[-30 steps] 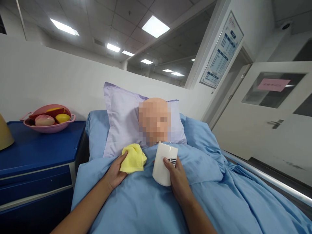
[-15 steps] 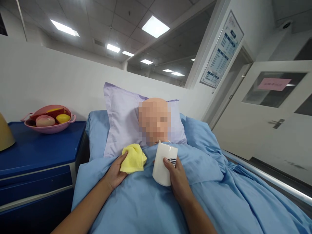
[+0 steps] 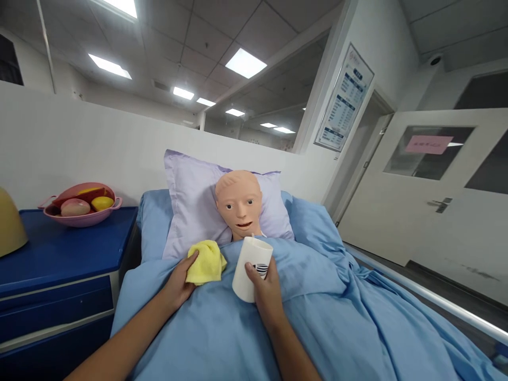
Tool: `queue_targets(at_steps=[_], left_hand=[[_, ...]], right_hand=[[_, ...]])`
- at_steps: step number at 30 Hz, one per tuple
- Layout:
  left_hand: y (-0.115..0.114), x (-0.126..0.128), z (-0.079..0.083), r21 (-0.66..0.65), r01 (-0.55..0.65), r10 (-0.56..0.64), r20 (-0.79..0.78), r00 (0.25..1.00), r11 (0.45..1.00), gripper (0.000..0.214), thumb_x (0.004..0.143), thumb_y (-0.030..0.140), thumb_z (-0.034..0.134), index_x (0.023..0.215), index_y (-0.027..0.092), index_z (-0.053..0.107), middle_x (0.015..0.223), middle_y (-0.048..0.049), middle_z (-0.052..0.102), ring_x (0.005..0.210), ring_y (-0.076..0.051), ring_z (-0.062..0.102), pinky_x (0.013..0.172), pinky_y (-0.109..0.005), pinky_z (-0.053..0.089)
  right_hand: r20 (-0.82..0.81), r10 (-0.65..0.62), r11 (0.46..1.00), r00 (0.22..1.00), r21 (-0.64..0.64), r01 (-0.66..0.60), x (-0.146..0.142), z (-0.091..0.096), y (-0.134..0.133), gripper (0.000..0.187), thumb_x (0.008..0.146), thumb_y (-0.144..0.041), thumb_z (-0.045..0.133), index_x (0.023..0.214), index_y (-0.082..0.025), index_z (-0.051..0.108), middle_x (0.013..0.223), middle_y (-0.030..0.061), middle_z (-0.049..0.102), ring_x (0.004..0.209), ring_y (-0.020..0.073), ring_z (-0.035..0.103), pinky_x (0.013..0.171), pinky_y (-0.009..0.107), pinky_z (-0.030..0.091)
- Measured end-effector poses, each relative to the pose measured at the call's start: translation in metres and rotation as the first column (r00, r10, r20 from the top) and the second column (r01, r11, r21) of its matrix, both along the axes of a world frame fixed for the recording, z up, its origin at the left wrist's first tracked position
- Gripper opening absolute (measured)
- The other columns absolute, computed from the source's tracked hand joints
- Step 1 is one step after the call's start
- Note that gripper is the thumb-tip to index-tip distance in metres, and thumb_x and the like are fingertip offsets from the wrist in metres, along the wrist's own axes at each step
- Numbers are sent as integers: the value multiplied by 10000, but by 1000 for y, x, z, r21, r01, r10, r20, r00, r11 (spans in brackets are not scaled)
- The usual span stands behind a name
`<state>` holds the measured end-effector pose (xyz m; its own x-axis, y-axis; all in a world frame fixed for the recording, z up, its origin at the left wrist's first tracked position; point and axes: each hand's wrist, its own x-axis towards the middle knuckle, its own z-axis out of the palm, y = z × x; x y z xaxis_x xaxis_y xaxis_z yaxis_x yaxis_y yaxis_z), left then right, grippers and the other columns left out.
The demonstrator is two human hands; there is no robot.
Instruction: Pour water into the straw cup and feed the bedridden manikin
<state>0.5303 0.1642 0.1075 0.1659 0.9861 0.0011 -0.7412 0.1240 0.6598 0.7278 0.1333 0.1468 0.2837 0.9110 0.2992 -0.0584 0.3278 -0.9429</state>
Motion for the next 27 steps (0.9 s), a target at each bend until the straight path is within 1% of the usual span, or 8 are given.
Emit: queue_targets(at_steps=[3,5,9,11,13,15,20,27], left_hand=[[-9,4,14,95,-154,170,-190,967,983,426,789,427,683,1126,178,605,1087,-87,689,931,-196,662,827,-293,538],[-13,9,31,231,-267,332,-314,890,936,435,782,460,676,1118,192,609,1055,-65,682,914,-190,643,786,-274,523],[-10,32,75,581,-383,659,-392,642,718,378,807,433,646,1119,220,622,1047,-37,655,958,-207,600,830,-279,482],[-5,46,96,775,-277,739,-332,587,568,312,840,342,614,1135,238,626,1143,-44,638,1080,-220,567,970,-309,427],[3,59,113,904,-79,744,-294,600,420,286,853,253,581,1133,249,640,1240,-58,611,1195,-226,516,1077,-346,347],[13,70,124,934,120,709,-335,621,337,287,851,208,561,1117,254,657,1295,-73,589,1265,-234,472,1122,-387,296],[36,87,131,882,330,604,-471,643,336,224,834,184,568,1015,247,683,1309,-102,590,1347,-246,408,1184,-453,148],[38,84,110,811,292,418,-528,740,507,217,745,126,667,940,221,685,1269,-118,616,1356,-254,402,1195,-448,115]], right_hand=[[-10,-70,995,998,69,70,-2,2,-5,601,623,-483,776,1126,-227,569,909,30,682,803,224,623,706,355,519],[-24,-113,989,993,96,115,-2,4,-8,574,638,-481,767,1115,-234,562,915,16,656,795,205,605,707,340,511],[-73,-217,970,973,99,224,1,8,-10,518,666,-496,745,1067,-230,553,915,3,619,782,184,583,701,324,499],[-106,-255,960,961,89,265,3,9,-9,502,674,-508,735,1047,-227,551,900,0,611,763,179,581,681,316,498],[-145,-252,961,957,77,265,4,10,-8,506,674,-523,731,1039,-229,541,869,-9,603,723,172,580,646,307,499],[-178,-226,968,958,68,241,4,10,-7,522,670,-534,732,1044,-232,529,856,-11,601,697,169,580,624,304,501],[-205,-233,966,951,63,250,4,11,-6,541,664,-536,734,1062,-231,530,902,5,610,736,179,591,642,307,508],[-193,-225,966,955,83,244,4,10,-5,535,674,-533,732,1065,-227,535,926,11,613,765,182,591,666,310,506]])
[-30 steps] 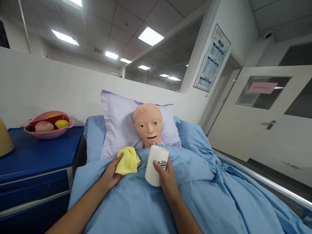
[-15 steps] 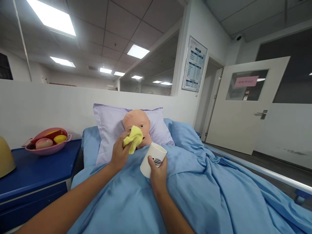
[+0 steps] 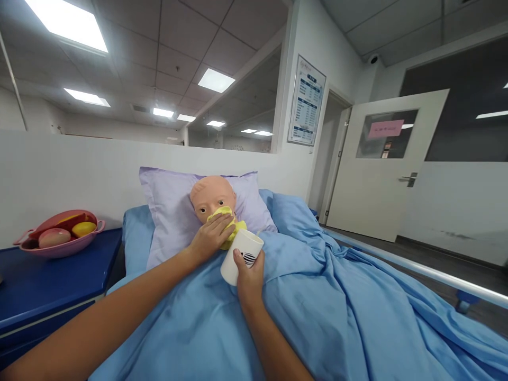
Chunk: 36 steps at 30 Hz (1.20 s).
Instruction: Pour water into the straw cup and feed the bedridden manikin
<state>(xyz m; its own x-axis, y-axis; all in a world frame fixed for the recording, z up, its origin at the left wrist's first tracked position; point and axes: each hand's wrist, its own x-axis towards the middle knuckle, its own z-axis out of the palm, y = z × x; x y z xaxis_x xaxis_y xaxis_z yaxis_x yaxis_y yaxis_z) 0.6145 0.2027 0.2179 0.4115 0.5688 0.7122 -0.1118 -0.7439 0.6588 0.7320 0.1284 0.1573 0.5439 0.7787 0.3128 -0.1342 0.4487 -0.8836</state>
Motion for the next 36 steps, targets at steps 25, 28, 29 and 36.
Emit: queue_targets(at_steps=[25,28,29,36], left_hand=[[-7,10,3,64,-22,24,-20,1000,998,189,785,124,625,934,220,690,1277,-114,607,1362,-259,390,1191,-484,131],[-1,5,-11,125,-40,51,-85,995,991,193,832,153,582,979,220,688,1294,-115,600,1363,-244,392,1192,-454,127],[-1,2,-16,157,-61,79,-109,991,986,197,846,162,568,993,220,687,1289,-117,602,1353,-240,406,1190,-441,143],[-4,-22,-40,507,-217,395,-275,877,834,228,905,224,504,1076,214,654,1209,-114,641,1215,-245,541,1066,-460,393]], right_hand=[[2,-6,999,1000,-31,6,6,-8,10,552,676,-556,731,1086,-239,540,918,8,614,736,181,590,660,320,509],[-6,3,1000,1000,-27,-3,6,-9,11,539,676,-546,736,1076,-240,542,898,6,622,714,175,589,641,312,505],[-8,6,1000,1000,-20,-6,6,-9,11,535,676,-540,739,1072,-239,544,899,7,624,715,175,591,643,311,506],[-33,36,999,999,4,-36,5,-8,10,529,674,-513,749,1077,-236,548,945,13,637,726,164,603,662,308,512]])
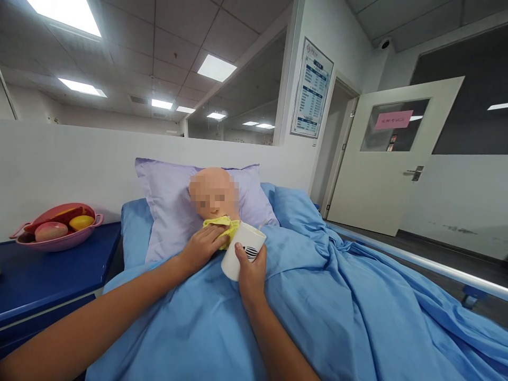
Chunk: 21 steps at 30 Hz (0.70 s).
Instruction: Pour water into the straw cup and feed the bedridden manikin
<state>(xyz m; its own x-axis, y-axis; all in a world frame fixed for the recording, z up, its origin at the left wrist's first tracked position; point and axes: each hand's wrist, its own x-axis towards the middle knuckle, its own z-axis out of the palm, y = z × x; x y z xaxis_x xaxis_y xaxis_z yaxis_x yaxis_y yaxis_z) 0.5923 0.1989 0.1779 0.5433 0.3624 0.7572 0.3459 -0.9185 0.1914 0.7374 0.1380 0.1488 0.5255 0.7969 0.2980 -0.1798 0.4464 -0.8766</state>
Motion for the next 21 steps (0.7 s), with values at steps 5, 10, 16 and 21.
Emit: queue_targets(at_steps=[5,10,16,21], left_hand=[[-5,-8,2,402,-128,204,-151,967,906,258,935,191,437,1133,162,600,1184,-127,644,1170,-227,566,963,-408,504],[-6,7,29,559,-118,162,-29,986,821,278,929,152,431,1164,137,580,1288,-150,591,1302,-237,464,1070,-433,432],[17,14,24,497,-122,227,-156,961,859,283,951,188,381,1112,143,610,1331,-166,565,1311,-254,464,1081,-436,414],[16,-1,-10,268,-152,186,-108,976,951,289,945,216,400,1151,193,601,1325,-137,577,1293,-258,479,1078,-469,393]], right_hand=[[3,-5,1000,1000,-7,5,-1,0,1,532,666,-531,747,1057,-233,544,879,-4,632,689,158,596,628,304,510],[36,-17,1000,999,3,17,0,-3,3,533,680,-527,735,1082,-232,547,900,4,636,730,168,603,660,314,513],[52,-25,1000,998,-11,25,2,-6,4,545,686,-534,725,1104,-234,547,901,3,627,722,160,588,628,300,505],[38,-18,1000,999,0,18,-1,-3,2,533,675,-525,735,1077,-233,542,889,-4,621,708,148,584,628,288,503]])
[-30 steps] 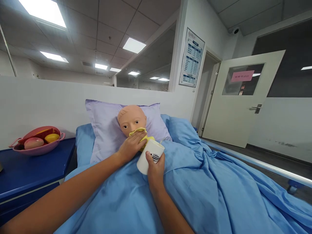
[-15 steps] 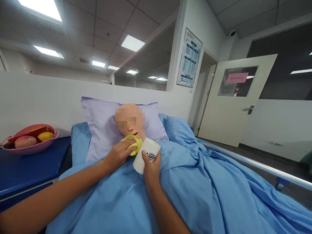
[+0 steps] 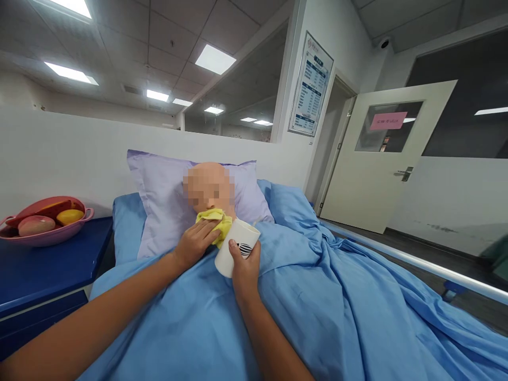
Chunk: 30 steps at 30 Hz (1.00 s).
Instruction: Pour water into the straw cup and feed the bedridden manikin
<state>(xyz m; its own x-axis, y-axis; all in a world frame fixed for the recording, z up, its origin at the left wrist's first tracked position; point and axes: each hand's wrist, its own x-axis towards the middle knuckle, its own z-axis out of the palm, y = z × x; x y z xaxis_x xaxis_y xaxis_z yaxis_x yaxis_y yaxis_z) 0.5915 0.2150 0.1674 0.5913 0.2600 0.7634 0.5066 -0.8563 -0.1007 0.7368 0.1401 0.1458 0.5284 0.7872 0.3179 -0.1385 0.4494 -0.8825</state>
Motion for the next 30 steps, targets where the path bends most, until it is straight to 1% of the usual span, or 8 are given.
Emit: queue_targets(at_steps=[4,8,10,13,17,22,25,30], left_hand=[[-12,-14,-17,-146,-1,7,37,999,989,311,928,172,396,1165,192,596,1341,-134,564,1264,-258,502,1051,-470,416],[-36,-28,-10,-321,61,7,206,979,945,385,854,84,424,1189,204,569,1336,-92,569,1252,-224,509,1053,-412,420],[-52,-32,2,-469,108,111,417,902,877,344,854,143,472,1175,229,561,1245,-57,622,1150,-206,571,991,-375,458],[-71,-32,20,-645,305,317,664,677,701,298,865,365,544,1135,238,561,1064,-31,663,921,-185,631,784,-309,522],[-69,-33,14,-556,684,399,827,396,473,417,818,475,614,1138,212,567,1084,-54,661,918,-182,642,754,-280,537],[-38,-41,-33,-411,904,528,797,295,114,383,800,348,679,1123,158,601,1028,-91,697,849,-191,675,756,-302,566],[-29,-49,-55,-295,954,542,809,226,44,323,832,277,647,1120,140,601,992,-84,708,851,-182,684,800,-301,571],[-32,-57,-67,-260,966,490,841,230,-8,322,851,300,630,1118,124,598,992,-84,713,849,-185,687,790,-293,575]], right_hand=[[23,24,1000,999,3,-24,0,0,0,514,683,-516,731,1064,-232,536,888,-2,617,722,157,593,642,298,513],[77,66,998,995,3,-67,1,-3,2,513,676,-508,742,1056,-233,534,887,3,621,738,175,602,651,315,518],[137,91,996,986,9,-93,0,-3,0,530,671,-500,747,1079,-233,540,905,11,629,767,189,607,676,327,519],[228,122,992,966,15,-129,-3,-1,-4,566,671,-490,741,1133,-228,546,942,27,644,821,210,612,717,345,517],[259,124,990,958,36,-138,-9,0,-8,568,669,-485,729,1141,-223,553,957,40,655,819,217,613,719,353,518],[291,112,993,950,9,-119,-14,0,-10,543,669,-482,723,1116,-217,564,941,36,656,786,204,599,683,333,503],[300,122,992,946,0,-128,-15,-1,-11,520,676,-471,722,1105,-221,568,907,21,652,750,191,589,660,323,495],[359,169,985,918,-36,-167,-12,-4,-9,505,683,-443,738,1108,-232,568,893,9,641,782,200,587,695,334,494]])
